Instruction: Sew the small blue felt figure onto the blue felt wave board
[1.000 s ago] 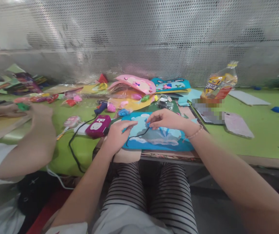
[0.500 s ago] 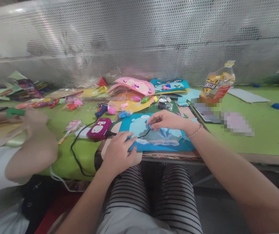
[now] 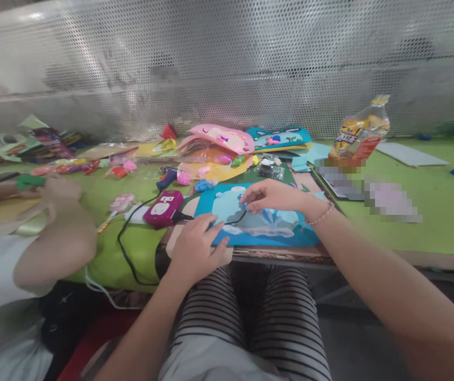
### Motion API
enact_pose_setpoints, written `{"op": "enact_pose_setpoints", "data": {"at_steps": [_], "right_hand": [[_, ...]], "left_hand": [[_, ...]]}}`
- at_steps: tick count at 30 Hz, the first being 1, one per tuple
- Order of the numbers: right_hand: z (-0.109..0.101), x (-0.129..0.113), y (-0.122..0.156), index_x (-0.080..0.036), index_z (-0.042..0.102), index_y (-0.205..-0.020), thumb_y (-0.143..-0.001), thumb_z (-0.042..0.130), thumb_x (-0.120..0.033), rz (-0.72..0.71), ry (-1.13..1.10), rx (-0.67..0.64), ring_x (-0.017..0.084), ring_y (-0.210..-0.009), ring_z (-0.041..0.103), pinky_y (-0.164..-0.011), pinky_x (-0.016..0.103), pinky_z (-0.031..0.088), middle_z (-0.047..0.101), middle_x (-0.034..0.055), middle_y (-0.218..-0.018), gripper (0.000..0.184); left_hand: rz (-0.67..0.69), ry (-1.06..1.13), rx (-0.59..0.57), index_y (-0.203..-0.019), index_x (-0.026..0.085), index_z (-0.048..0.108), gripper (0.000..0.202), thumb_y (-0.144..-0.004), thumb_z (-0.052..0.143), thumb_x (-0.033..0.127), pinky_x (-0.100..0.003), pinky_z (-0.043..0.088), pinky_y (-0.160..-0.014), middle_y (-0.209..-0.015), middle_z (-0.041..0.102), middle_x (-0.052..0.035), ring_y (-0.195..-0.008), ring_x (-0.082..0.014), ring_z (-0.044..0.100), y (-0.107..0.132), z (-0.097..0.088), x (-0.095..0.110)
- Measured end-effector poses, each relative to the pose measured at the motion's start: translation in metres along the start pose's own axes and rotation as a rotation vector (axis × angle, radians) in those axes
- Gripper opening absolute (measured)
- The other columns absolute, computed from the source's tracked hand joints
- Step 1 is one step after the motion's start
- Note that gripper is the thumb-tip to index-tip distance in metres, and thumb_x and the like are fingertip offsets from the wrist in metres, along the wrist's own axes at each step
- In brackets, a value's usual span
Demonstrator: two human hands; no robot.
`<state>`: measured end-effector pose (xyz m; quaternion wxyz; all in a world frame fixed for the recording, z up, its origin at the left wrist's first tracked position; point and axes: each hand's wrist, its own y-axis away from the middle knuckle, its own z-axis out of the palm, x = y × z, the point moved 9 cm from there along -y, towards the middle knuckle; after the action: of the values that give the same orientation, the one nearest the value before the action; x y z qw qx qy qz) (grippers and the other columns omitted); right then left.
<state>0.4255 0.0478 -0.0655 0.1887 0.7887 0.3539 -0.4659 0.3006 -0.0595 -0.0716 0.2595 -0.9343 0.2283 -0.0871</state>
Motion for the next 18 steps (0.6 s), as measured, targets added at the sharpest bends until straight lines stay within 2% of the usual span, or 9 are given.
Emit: {"op": "enact_pose_setpoints", "data": {"at_steps": [5,14,18], "right_hand": [[0.0001,-0.0011,-0.0002,-0.018,0.066,-0.093,-0.072,0.065,-0.022,-0.003,0.01,-0.003,0.011,-0.067,0.064,-0.06,0.022,0.05,0.068,0.0012,-0.075,0.021],[0.0026,-0.0013,-0.0001,-0.018,0.065,-0.093,-0.072,0.065,-0.022,0.005,0.005,-0.016,0.011,-0.065,0.063,-0.06,0.022,0.051,0.067,0.0008,-0.073,0.021],[0.003,-0.0019,0.0002,-0.017,0.065,-0.091,-0.071,0.066,-0.022,0.023,-0.003,-0.011,0.011,-0.065,0.064,-0.061,0.023,0.051,0.067,0.0008,-0.072,0.02]], "left_hand": [[0.0,-0.07,-0.047,-0.112,0.014,0.064,0.042,-0.089,0.038,0.038,-0.045,0.043,-0.096,-0.119,0.057,-0.0138,-0.115,-0.0287,0.049,0.0007,0.0055,-0.0009],[-0.05,-0.043,-0.024,-0.117,0.008,0.055,0.049,-0.088,0.042,0.044,-0.041,0.043,-0.096,-0.117,0.057,-0.0155,-0.112,-0.0266,0.051,0.0017,0.0061,-0.0061],[-0.035,-0.035,-0.046,-0.119,0.013,0.056,0.044,-0.088,0.043,0.042,-0.042,0.043,-0.095,-0.118,0.056,-0.0128,-0.111,-0.0261,0.051,0.0018,0.0068,-0.0049]]}}
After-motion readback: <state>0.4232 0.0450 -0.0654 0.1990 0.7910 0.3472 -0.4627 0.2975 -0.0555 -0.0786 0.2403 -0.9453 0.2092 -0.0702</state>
